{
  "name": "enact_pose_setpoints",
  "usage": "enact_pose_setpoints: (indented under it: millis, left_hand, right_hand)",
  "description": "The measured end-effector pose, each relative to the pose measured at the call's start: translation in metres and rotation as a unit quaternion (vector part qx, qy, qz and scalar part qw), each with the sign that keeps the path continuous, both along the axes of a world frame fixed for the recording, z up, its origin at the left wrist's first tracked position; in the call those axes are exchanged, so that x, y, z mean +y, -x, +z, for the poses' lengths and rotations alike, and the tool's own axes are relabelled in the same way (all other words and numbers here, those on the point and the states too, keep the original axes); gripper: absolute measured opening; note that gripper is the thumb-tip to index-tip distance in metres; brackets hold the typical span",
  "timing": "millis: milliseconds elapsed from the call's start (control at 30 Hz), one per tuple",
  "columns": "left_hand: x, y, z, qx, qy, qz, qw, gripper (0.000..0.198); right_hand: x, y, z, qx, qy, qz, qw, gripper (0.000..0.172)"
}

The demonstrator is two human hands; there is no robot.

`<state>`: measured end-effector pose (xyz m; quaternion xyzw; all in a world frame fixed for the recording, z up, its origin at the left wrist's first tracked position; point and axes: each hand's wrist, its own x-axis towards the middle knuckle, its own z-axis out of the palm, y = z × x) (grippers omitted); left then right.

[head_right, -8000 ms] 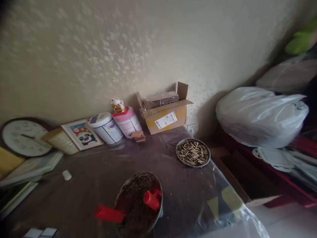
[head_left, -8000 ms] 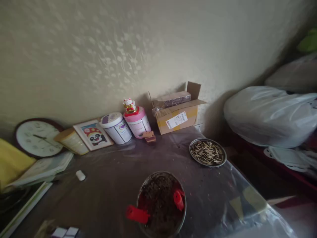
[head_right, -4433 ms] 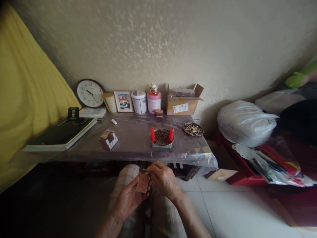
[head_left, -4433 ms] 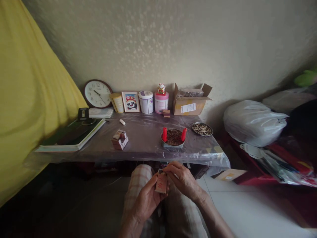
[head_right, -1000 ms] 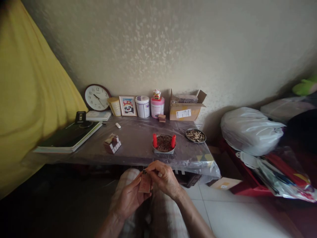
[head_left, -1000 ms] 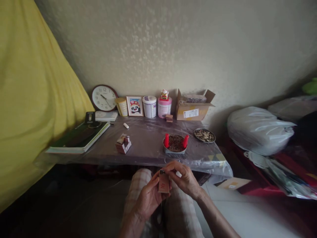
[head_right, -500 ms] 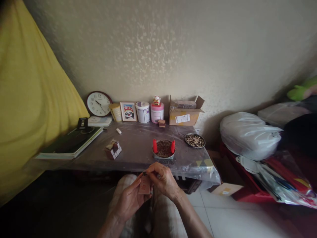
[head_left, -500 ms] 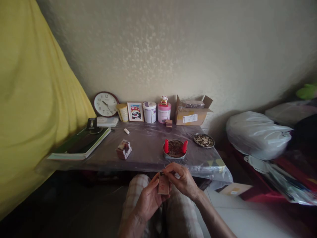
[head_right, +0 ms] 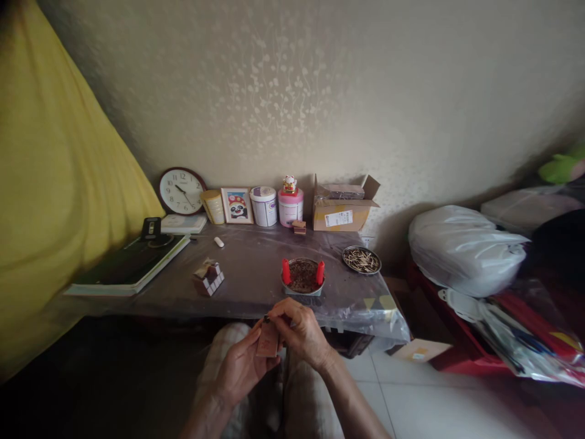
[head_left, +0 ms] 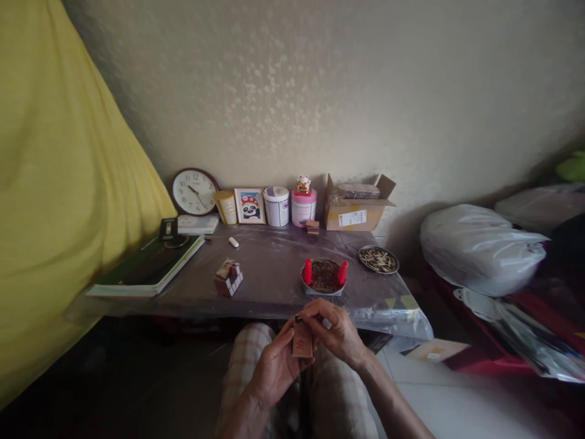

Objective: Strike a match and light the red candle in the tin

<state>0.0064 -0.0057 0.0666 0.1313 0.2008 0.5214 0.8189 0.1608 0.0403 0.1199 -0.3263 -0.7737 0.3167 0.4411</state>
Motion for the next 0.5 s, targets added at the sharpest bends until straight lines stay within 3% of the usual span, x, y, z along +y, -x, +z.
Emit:
enact_pose_setpoints:
  millis: [133,300,400,500]
  left_hand:
    - [0.005,0.002,-0.002,0.005,0.001,-0.005,1.000,0.024]
    - [0.011,0.002,0.003,0.000,-0.001,0.000,1.000,0.029]
    - [0.015,0.001,0.010,-0.007,-0.005,0.003,1.000,0.031]
    - [0.018,0.000,0.018,-0.014,-0.019,0.005,1.000,0.033]
  right_hand:
    - [0.006,-0.005,0.001,0.110,0.072,-0.024,0.991,0.013]
    - [0.007,-0.013,-0.003,0.263,0.183,-0.065,0.945,0.013]
    - [-0.001,-0.015,-0.012,0.257,0.165,-0.088,0.948,0.011]
    - [-0.013,-0.017,-0.020,0.160,0.112,-0.090,0.977,0.021]
